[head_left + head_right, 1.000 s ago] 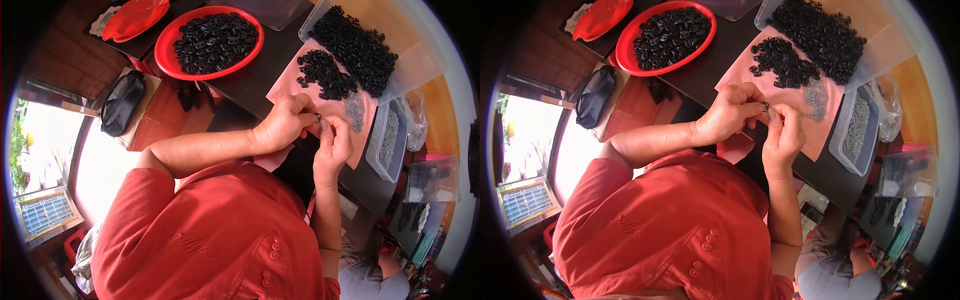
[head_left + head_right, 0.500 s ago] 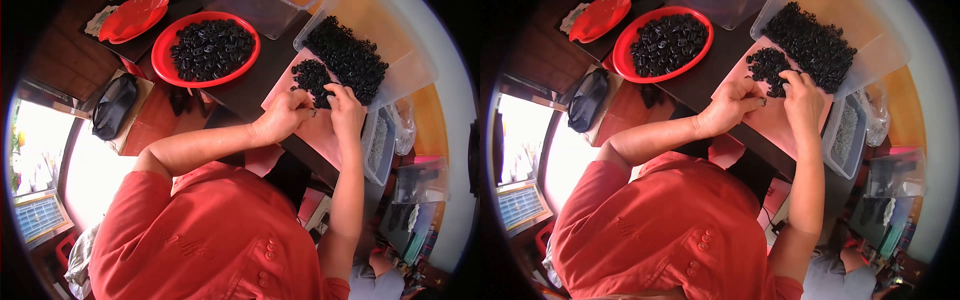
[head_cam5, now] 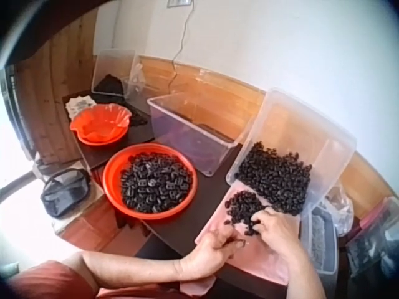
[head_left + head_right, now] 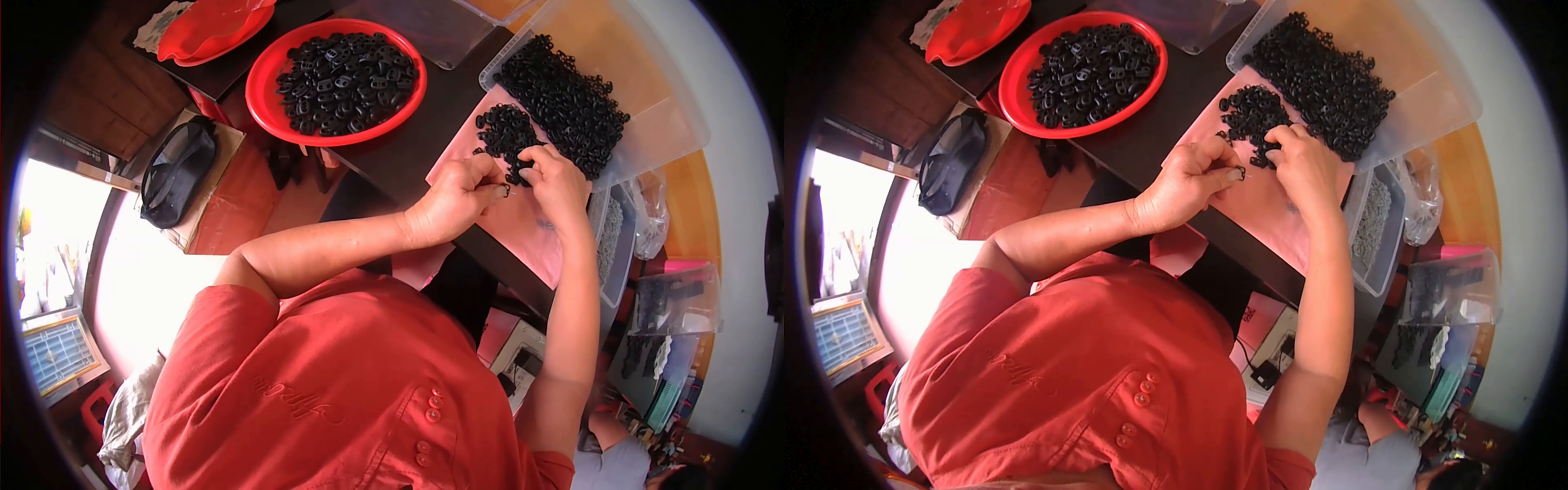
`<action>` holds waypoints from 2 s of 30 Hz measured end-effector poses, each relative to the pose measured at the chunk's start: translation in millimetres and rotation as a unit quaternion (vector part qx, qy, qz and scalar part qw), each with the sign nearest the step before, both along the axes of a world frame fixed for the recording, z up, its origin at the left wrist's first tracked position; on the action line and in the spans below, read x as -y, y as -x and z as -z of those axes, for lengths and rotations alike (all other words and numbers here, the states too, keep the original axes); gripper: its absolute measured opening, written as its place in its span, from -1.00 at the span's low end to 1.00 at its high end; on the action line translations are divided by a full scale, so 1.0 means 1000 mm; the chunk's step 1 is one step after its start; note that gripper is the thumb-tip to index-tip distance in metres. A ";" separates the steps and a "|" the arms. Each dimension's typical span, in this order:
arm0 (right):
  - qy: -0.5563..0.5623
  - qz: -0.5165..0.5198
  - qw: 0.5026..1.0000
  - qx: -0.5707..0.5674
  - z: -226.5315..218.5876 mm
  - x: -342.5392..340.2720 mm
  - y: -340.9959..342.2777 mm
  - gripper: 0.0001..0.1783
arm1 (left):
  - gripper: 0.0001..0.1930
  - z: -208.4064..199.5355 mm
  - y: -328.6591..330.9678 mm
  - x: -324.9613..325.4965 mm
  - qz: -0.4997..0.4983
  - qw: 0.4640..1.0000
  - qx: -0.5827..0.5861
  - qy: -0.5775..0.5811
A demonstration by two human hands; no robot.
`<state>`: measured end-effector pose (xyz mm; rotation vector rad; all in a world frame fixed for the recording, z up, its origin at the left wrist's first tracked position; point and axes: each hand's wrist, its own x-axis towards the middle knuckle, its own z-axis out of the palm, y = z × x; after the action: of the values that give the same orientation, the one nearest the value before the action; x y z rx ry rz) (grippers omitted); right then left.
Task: The person assembles small black plastic components by hand at a workshop table.
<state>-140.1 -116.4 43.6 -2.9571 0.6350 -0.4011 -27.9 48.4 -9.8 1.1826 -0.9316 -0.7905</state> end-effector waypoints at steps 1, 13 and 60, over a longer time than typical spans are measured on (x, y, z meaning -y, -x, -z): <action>-0.031 0.012 0.999 -0.012 0.003 0.004 -0.001 -0.83 | -0.87 0.000 0.000 0.001 0.001 1.000 0.001 0.000; -0.407 0.073 0.895 0.165 0.000 -0.035 0.034 -0.85 | -0.88 -0.002 0.002 0.001 -0.003 1.000 -0.017 -0.011; -0.527 0.047 0.731 0.431 0.031 -0.069 0.023 -0.84 | -0.86 -0.011 0.002 0.002 0.010 0.992 -0.119 -0.047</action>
<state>-163.3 -47.8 13.0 -1.4160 0.5660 -0.9307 -29.6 46.5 1.6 1.1328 -0.7159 -0.9766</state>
